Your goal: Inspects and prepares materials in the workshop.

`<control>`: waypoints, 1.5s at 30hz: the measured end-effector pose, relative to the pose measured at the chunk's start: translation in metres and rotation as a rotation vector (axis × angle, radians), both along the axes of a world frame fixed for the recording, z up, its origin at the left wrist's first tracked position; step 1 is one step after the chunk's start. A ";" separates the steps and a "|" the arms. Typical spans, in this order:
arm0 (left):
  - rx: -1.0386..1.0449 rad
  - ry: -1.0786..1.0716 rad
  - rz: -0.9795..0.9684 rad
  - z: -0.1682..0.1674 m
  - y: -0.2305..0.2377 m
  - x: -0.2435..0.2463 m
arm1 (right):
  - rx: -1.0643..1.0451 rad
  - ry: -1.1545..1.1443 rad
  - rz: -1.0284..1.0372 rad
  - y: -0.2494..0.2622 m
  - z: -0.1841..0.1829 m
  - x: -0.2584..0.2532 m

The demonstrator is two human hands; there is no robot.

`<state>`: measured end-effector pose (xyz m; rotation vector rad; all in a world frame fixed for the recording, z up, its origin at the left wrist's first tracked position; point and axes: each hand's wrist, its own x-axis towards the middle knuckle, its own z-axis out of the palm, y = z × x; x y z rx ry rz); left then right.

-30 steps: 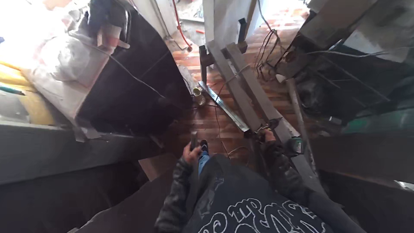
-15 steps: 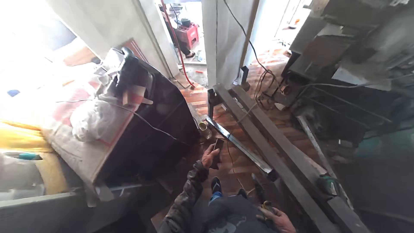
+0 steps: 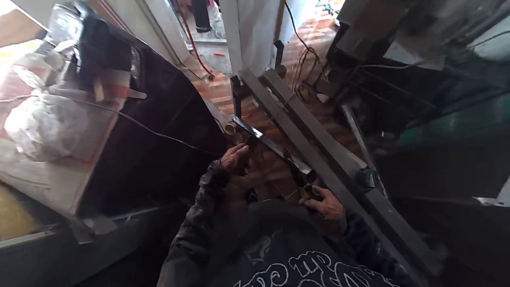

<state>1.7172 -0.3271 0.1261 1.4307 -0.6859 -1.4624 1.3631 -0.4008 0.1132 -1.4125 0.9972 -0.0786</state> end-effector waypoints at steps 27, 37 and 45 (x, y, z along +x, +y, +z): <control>0.017 -0.037 -0.316 0.016 -0.003 -0.009 | -0.098 -0.124 0.095 0.017 0.004 0.020; 0.008 0.004 -0.303 0.015 0.005 -0.010 | -0.385 0.043 0.111 0.031 0.005 0.022; 0.027 0.023 -0.350 0.014 0.008 -0.014 | -0.436 0.113 0.159 0.033 0.006 0.022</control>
